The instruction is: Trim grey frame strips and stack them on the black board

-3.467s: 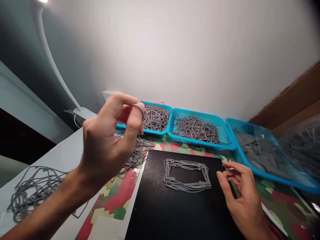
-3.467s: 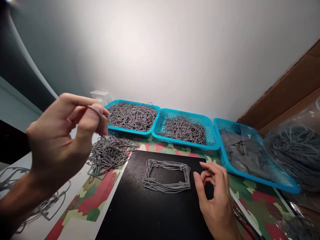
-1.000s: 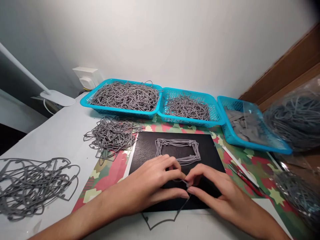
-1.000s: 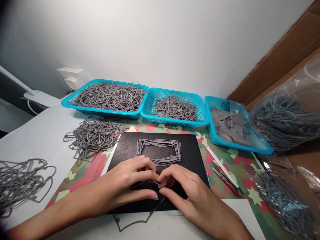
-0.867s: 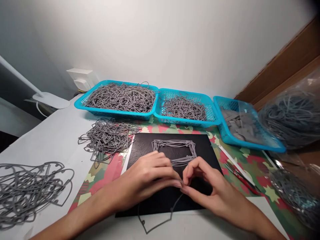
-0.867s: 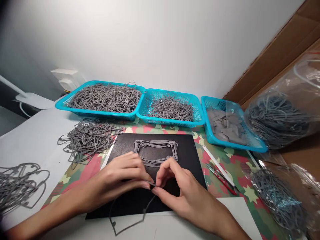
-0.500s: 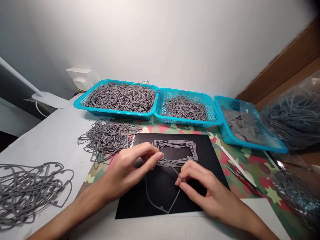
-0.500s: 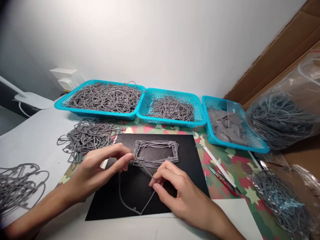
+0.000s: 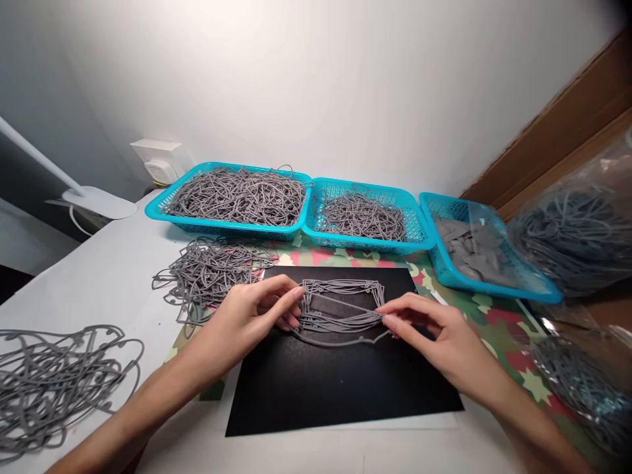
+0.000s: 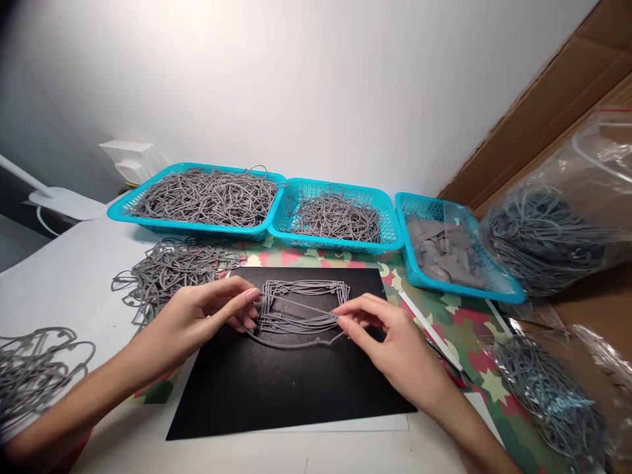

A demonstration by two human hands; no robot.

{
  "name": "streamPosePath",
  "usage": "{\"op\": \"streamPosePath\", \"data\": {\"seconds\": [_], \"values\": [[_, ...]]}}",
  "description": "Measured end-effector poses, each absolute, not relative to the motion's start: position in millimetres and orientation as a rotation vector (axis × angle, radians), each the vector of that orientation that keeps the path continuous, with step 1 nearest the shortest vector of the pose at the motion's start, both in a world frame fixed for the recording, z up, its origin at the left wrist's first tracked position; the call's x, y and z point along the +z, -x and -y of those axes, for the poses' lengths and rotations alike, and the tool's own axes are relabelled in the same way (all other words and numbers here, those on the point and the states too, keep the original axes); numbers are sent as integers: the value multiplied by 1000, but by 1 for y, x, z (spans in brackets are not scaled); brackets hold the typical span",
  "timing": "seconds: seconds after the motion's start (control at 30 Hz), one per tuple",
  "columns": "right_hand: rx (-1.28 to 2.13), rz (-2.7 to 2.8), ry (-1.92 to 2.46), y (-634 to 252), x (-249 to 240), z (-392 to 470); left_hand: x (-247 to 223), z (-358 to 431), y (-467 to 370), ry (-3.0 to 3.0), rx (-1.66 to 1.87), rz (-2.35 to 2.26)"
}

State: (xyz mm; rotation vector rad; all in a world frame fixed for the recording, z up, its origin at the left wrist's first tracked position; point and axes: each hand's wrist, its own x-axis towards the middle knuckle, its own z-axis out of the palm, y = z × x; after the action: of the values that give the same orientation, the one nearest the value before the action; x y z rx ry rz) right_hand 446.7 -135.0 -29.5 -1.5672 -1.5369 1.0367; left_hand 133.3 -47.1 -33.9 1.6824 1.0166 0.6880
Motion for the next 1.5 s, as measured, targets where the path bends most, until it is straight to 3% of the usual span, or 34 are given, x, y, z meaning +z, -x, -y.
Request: {"op": "streamPosePath", "data": {"seconds": [0.3,0.8,1.2,1.5], "values": [[1130,1505,1525,-466,-27,90,-36,42,-146,-1587,617,-984],[728,1569,1565,-455,-72,88,-42,33,-150,-1986,688,-1238],[297,1663,1510,-455,-93,100,-35,-33,-19,-2252,799,-1708],[245,1661,1488,-457,-97,100,-51,-29,-37,-2215,921,-1631]]}}
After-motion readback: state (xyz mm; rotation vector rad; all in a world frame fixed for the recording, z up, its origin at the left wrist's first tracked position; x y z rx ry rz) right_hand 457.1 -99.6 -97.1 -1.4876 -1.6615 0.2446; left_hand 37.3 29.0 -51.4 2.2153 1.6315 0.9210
